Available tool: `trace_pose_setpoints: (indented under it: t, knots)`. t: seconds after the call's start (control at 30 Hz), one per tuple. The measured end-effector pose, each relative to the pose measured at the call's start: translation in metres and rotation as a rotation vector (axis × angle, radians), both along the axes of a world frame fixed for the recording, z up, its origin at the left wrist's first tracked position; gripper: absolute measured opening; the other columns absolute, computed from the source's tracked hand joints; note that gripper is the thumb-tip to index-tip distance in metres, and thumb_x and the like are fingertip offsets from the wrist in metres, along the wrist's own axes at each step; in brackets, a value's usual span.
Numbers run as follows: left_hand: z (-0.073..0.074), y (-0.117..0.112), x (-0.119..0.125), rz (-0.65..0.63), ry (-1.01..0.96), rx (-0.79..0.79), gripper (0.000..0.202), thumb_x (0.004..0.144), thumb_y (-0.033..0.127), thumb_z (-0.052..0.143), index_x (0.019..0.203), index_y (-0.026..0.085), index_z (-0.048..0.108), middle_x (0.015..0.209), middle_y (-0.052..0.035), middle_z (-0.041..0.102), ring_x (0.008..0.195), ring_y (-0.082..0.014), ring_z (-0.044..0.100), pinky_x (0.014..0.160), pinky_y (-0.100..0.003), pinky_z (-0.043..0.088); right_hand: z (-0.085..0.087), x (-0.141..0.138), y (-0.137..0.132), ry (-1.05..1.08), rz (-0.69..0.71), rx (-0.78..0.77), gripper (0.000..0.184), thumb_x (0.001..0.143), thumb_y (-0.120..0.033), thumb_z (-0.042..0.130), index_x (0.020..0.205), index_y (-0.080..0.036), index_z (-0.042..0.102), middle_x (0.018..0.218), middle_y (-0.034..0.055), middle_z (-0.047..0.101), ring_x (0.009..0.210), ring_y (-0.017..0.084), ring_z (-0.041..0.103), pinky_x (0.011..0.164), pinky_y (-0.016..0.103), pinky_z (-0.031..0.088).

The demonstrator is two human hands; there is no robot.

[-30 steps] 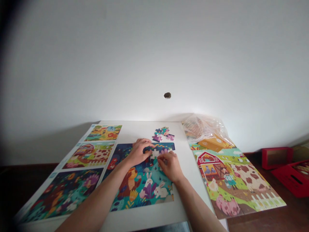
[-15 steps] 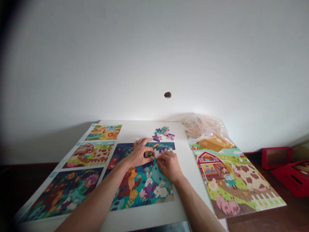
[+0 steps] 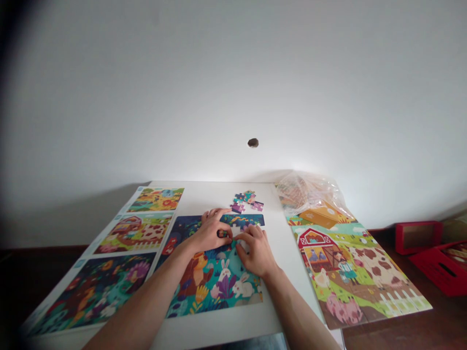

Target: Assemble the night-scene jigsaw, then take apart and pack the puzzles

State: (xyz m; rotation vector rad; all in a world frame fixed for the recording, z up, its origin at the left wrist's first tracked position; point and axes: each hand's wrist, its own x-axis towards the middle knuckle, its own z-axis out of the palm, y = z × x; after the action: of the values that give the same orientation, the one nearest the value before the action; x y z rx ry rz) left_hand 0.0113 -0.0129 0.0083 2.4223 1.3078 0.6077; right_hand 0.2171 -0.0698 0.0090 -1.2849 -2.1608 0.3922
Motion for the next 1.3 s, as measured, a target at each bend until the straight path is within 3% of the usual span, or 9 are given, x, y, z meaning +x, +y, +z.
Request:
trace_pose_setpoints:
  t: [0.17, 0.33, 0.47, 0.87, 1.07, 1.2, 1.3]
  knots:
    - [0.001, 0.000, 0.000, -0.003, -0.003, 0.003, 0.006, 0.064, 0.029, 0.078, 0.069, 0.032, 0.076, 0.141, 0.0005, 0.046, 0.130, -0.0369, 0.032, 0.108, -0.062, 0.013, -0.001, 0.002, 0.001, 0.022, -0.010, -0.003, 0.018, 0.082, -0.019, 0.058, 0.094, -0.026, 0.070, 0.093, 0.0055, 0.055, 0.092, 0.023, 0.054, 0.082, 0.038, 0.042]
    - [0.003, -0.001, 0.001, -0.008, -0.002, -0.001, 0.006, 0.065, 0.029, 0.078, 0.070, 0.032, 0.076, 0.141, 0.0000, 0.046, 0.131, -0.0373, 0.032, 0.108, -0.063, 0.012, -0.004, 0.003, 0.002, 0.078, -0.057, 0.025, 0.032, 0.079, -0.014, 0.054, 0.107, -0.023, 0.066, 0.097, 0.0069, 0.055, 0.095, 0.023, 0.053, 0.084, 0.039, 0.043]
    - [0.004, -0.002, 0.001, -0.030, 0.001, 0.012, 0.015, 0.068, 0.026, 0.075, 0.078, 0.036, 0.077, 0.142, 0.0017, 0.046, 0.131, -0.0353, 0.032, 0.109, -0.061, 0.012, -0.009, 0.004, 0.005, 0.046, -0.067, 0.007, 0.031, 0.074, -0.007, 0.052, 0.088, -0.025, 0.073, 0.092, 0.0054, 0.053, 0.091, 0.022, 0.052, 0.083, 0.037, 0.043]
    - [0.005, -0.004, 0.003, -0.066, 0.057, -0.005, 0.025, 0.069, 0.022, 0.071, 0.083, 0.042, 0.077, 0.144, 0.0064, 0.045, 0.133, -0.0321, 0.029, 0.110, -0.059, 0.012, -0.007, 0.000, 0.003, 0.004, -0.159, -0.084, 0.034, 0.072, -0.005, 0.052, 0.078, -0.028, 0.075, 0.095, 0.0041, 0.057, 0.096, 0.022, 0.052, 0.086, 0.036, 0.039]
    - [0.006, -0.006, 0.003, -0.070, 0.021, 0.001, 0.022, 0.068, 0.021, 0.072, 0.079, 0.039, 0.077, 0.142, 0.0062, 0.046, 0.132, -0.0322, 0.030, 0.111, -0.056, 0.015, -0.007, 0.000, 0.002, 0.001, -0.186, -0.003, 0.035, 0.072, -0.006, 0.050, 0.097, -0.023, 0.068, 0.100, 0.0045, 0.061, 0.096, 0.021, 0.052, 0.086, 0.034, 0.040]
    - [0.007, -0.006, 0.003, -0.085, 0.006, -0.004, 0.018, 0.067, 0.024, 0.074, 0.079, 0.037, 0.077, 0.141, 0.0045, 0.048, 0.132, -0.0324, 0.031, 0.110, -0.055, 0.017, -0.010, 0.004, 0.006, -0.058, -0.387, 0.020, 0.032, 0.081, -0.017, 0.054, 0.110, -0.023, 0.066, 0.111, 0.0066, 0.062, 0.103, 0.024, 0.052, 0.089, 0.037, 0.039]
    - [0.007, -0.006, 0.003, -0.089, 0.004, -0.006, 0.017, 0.068, 0.025, 0.074, 0.080, 0.036, 0.077, 0.140, 0.0035, 0.048, 0.131, -0.0320, 0.031, 0.110, -0.055, 0.017, -0.014, 0.008, 0.009, -0.128, -0.532, 0.005, 0.042, 0.080, -0.022, 0.058, 0.122, -0.024, 0.062, 0.129, 0.0092, 0.056, 0.116, 0.028, 0.048, 0.094, 0.042, 0.037]
